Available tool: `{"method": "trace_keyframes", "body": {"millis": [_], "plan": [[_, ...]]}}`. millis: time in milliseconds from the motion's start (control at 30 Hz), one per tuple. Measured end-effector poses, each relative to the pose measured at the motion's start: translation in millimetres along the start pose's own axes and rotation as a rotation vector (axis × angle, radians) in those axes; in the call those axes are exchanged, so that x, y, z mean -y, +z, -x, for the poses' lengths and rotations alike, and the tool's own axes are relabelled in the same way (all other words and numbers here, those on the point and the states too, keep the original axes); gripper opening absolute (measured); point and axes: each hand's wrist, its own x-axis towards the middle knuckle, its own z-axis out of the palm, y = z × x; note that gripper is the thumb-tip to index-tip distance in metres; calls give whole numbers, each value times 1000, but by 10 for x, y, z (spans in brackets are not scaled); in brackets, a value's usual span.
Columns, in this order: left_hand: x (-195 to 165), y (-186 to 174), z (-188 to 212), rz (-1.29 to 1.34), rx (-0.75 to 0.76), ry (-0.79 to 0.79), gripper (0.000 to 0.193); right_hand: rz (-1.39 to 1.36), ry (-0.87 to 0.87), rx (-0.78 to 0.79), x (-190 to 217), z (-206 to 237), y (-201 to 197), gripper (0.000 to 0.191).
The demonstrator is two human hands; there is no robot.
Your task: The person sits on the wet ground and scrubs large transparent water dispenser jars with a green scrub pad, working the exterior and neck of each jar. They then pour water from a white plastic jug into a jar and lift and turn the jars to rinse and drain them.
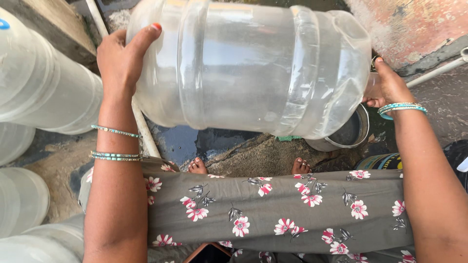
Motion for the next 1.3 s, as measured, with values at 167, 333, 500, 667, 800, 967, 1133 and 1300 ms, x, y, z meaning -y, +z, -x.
{"method": "trace_keyframes", "body": {"millis": [167, 333, 500, 667, 800, 967, 1133, 1300], "plan": [[-24, -52, 49, 202, 70, 240, 58, -263, -438, -42, 242, 117, -143, 60], [-184, -258, 96, 604, 171, 489, 59, -1166, -575, 355, 660, 579, -425, 61], [-271, -141, 80, 498, 77, 281, 74, -350, -613, 260, 655, 640, -342, 78], [-116, 150, 60, 312, 92, 30, 66, -307, -40, 97, 106, 100, 16, 82], [-60, 148, 77, 209, 56, -62, 62, -179, 84, 33, -119, -58, 6, 75], [-71, 70, 58, 245, 58, 149, 57, -245, -86, 46, -9, -17, -24, 69], [-19, 34, 45, 304, 32, 245, 57, -298, -177, 80, 25, -70, -21, 66], [15, 61, 28, 264, 21, 218, 54, -224, -176, 93, -65, -127, -53, 74]]}}
